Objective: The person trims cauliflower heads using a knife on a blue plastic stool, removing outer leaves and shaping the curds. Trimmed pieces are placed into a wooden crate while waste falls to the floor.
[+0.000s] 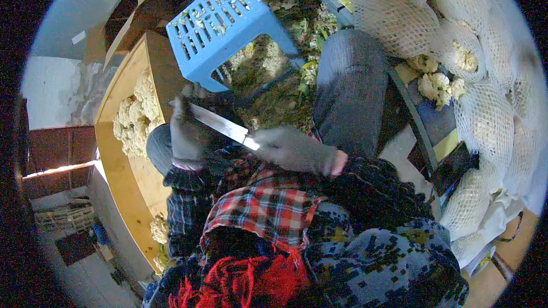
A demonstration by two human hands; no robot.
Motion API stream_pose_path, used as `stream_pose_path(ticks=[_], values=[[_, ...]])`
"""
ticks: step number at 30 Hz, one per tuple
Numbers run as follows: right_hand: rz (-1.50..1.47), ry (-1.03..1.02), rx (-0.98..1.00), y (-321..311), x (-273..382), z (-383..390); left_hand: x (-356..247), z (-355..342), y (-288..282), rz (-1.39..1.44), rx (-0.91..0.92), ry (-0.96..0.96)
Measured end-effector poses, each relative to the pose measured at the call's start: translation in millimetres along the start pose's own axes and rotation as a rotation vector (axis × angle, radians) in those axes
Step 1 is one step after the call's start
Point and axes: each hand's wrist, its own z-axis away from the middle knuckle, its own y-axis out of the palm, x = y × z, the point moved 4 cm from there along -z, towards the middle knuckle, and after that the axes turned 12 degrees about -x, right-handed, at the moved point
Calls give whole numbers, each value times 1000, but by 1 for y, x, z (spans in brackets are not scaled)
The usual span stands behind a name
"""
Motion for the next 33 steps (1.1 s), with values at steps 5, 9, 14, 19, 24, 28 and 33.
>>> stream_pose_path(ticks=[5,9,14,19,24,28,33], values=[[32,260,101,-49,20,45,-24,-51,-16,-9,148,-40],[-244,375,-112,-52,18,56,2,-37,-28,-1351,125,839],[38,116,-301,-49,25,9,50,-2,-37,-1721,438,668],[-23,210,-270,-37,40,-59,31,51,-26,-1545,387,873],[-54,264,-67,-26,31,-131,-16,100,-39,-1140,238,1080],[57,270,-200,-43,13,-194,-58,153,-107,-1077,7,1175],[216,121,-256,-37,23,-273,-95,198,-310,-1062,-940,956]])
